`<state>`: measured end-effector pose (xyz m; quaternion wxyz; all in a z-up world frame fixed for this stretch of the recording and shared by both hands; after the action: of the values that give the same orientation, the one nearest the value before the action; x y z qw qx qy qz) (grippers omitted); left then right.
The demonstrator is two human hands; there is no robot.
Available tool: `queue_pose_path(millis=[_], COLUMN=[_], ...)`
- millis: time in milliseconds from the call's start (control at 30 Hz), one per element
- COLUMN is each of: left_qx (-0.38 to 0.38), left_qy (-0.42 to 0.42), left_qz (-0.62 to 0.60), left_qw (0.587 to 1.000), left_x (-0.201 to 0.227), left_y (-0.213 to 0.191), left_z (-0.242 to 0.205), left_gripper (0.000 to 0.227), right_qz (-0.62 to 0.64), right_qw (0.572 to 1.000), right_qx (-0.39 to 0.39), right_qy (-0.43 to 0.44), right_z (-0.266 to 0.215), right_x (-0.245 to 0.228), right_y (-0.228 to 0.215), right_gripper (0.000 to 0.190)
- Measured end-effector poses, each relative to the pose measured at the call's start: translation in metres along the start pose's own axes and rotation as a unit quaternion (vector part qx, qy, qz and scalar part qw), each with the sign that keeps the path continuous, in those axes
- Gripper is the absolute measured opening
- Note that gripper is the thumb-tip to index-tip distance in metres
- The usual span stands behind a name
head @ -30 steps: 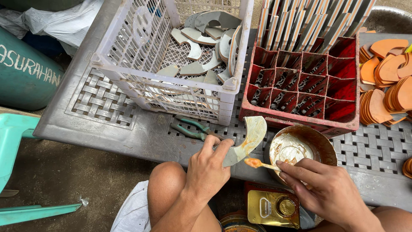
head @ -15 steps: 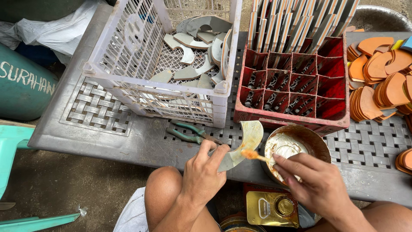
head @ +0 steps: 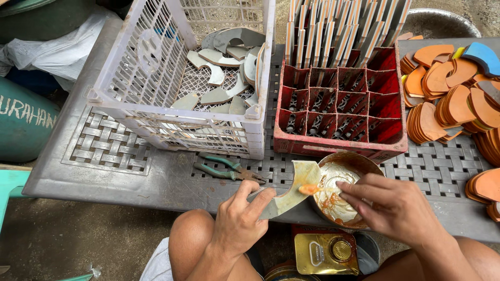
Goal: The person applies a white adhesive to the edges of curved shoe sole pieces using a brush. They retrieve pieces from a white crate, coat the edges, and place them into a red crate to dry.
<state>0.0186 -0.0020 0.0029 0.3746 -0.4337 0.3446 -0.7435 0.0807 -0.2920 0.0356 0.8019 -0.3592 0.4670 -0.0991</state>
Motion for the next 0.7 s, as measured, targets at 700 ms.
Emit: queue_pose_path(millis=[700], left_qx=[-0.032], left_qy=[0.029], left_qz=[-0.005], left_qw=[0.999], left_x=[0.002], left_y=[0.003], left_z=[-0.007], left_gripper=[0.056], right_qz=[-0.13], right_qw=[0.988], right_qx=[0.081], right_qy=[0.012], right_z=[0.004], right_x=[-0.004], right_y=[-0.005], right_gripper=[0.021])
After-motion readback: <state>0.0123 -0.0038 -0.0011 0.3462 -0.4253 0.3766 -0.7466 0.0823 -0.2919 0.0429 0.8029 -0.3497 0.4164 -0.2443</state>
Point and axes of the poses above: each hand's wrist, its own z-axis towards the middle knuckle, its own y-axis out of the palm, x = y × z, the point moved 2 cm from there along z, towards the middle knuckle, and after that the axes turned 8 degrees about z, right-handed, at the moved point
